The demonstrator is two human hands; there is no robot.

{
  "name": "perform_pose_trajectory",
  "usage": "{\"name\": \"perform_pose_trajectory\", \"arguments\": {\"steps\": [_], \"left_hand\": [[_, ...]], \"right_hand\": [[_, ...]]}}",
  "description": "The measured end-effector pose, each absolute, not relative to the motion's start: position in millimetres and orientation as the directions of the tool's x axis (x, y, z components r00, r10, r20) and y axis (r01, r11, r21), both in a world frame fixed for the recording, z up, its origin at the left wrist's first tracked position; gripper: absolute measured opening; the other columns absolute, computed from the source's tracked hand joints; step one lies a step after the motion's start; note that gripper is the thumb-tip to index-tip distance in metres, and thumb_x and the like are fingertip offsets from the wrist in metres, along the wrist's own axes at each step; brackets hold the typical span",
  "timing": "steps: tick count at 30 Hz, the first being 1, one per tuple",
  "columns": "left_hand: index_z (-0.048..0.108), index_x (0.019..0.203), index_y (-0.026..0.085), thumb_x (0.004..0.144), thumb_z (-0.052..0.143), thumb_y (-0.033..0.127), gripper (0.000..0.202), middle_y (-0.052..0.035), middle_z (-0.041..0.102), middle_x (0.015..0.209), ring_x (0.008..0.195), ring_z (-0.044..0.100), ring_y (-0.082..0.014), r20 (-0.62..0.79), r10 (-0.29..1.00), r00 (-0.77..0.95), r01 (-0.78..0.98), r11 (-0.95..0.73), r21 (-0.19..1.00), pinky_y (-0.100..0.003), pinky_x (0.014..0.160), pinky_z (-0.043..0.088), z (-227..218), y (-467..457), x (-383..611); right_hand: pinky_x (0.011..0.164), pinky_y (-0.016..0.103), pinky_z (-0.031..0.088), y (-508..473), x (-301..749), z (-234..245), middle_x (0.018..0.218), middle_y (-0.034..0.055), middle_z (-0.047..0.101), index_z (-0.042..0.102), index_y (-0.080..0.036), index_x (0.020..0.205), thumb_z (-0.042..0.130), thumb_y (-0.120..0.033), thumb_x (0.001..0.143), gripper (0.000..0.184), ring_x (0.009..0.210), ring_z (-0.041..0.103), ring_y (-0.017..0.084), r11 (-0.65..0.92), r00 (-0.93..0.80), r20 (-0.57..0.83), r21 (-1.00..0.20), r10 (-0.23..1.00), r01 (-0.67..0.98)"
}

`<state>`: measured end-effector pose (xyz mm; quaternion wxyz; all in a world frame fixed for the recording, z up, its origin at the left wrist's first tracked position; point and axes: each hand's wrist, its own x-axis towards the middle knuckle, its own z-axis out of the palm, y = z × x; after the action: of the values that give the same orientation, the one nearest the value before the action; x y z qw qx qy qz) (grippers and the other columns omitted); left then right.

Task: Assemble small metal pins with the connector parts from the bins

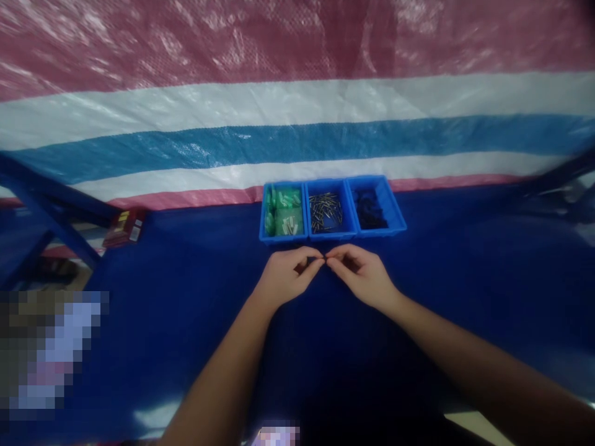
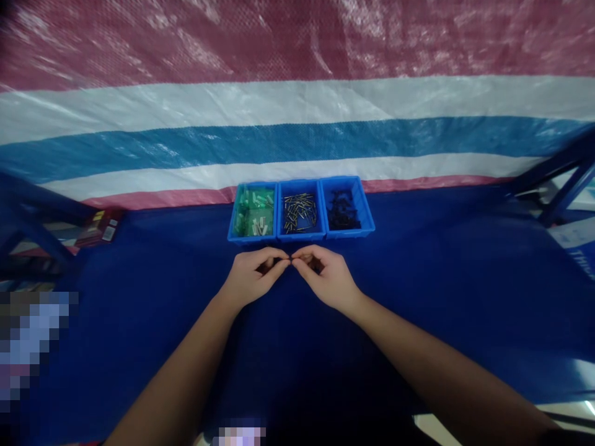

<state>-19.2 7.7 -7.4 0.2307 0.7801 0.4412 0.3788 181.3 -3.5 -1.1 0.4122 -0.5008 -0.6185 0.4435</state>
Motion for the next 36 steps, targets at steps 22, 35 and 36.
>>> {"name": "perform_pose_trajectory", "arguments": {"steps": [22, 35, 36], "left_hand": [[0.074, 0.095, 0.022, 0.091, 0.067, 0.027, 0.01, 0.007, 0.057, 0.06, 0.054, 0.053, -0.0063, 0.362, 0.866, 0.344, 0.501, -0.496, 0.709, -0.02, 0.059, 0.042, -7.3, 8.4, -18.7], [0.072, 0.1, 0.021, 0.088, 0.068, 0.029, 0.015, 0.0074, 0.054, 0.058, 0.05, 0.05, -0.0063, 0.371, 0.872, 0.319, 0.469, -0.485, 0.738, -0.02, 0.056, 0.042, -8.3, 6.7, -18.8], [0.072, 0.098, 0.021, 0.088, 0.068, 0.028, 0.013, 0.0071, 0.055, 0.058, 0.051, 0.05, -0.0063, 0.374, 0.87, 0.321, 0.469, -0.489, 0.735, -0.02, 0.056, 0.042, -8.1, 6.6, -18.8]], "right_hand": [[0.067, 0.031, 0.055, -3.9, 183.0, -0.3, 0.083, 0.0036, 0.072, 0.073, -0.019, 0.098, 0.071, -0.036, 0.087, 0.02, 0.072, 0.067, 0.016, 0.111, -0.176, 0.068, -0.963, 0.982, 0.245], [0.07, 0.032, 0.057, -3.6, 182.5, -0.4, 0.086, 0.0046, 0.075, 0.073, -0.02, 0.098, 0.07, -0.036, 0.088, 0.019, 0.075, 0.069, 0.017, 0.139, -0.183, 0.089, -0.949, 0.979, 0.282], [0.07, 0.032, 0.057, -3.6, 182.5, -0.6, 0.086, 0.0045, 0.075, 0.073, -0.02, 0.098, 0.07, -0.036, 0.088, 0.019, 0.075, 0.069, 0.017, 0.14, -0.182, 0.091, -0.949, 0.979, 0.282]]}}
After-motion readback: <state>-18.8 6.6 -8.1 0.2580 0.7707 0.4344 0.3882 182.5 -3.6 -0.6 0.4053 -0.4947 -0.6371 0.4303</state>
